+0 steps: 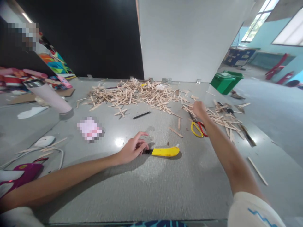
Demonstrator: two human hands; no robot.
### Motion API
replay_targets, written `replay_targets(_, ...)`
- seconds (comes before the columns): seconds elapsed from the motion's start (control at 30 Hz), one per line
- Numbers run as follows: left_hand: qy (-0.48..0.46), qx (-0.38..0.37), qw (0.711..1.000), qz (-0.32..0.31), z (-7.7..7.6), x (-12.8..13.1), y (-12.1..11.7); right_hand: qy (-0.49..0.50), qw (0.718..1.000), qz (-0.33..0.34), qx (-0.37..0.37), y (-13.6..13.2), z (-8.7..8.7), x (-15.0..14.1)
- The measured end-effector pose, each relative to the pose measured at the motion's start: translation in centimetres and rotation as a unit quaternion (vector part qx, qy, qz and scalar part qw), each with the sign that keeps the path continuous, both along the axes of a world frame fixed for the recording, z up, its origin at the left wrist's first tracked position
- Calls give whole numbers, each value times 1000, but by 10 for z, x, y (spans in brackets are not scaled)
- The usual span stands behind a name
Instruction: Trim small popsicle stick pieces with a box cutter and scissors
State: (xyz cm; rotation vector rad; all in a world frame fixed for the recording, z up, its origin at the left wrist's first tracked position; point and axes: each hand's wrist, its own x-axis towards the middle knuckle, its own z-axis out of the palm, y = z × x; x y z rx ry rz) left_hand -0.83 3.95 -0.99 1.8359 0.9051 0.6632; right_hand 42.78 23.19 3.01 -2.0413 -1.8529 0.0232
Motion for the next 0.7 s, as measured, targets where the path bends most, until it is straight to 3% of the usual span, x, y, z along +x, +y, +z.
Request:
replay_targets(0.17,-14,-6,1000,-9,-4,-1,1,45,998,-54,-1,-14,6,-7)
replay_targets(0.33,-10,-3,1000,-7,0,-3,0,118,991,-21,64,-31,40,-40)
replay_targets(0.4,1,31,999,31,9,-4,-4,164,984,28,68,-42,54,-65)
replay_targets(0.5,22,95,991,95,29,-6,-10,247,959,139,11,-74,64,-114)
replay_targets(0.63,31,88,994,59,50,-9,-16,321,899,280,-100,-131,55,-183)
replay_targets(0.7,41,74,996,31,54,-10,-17,385,844,338,-158,-155,49,-207)
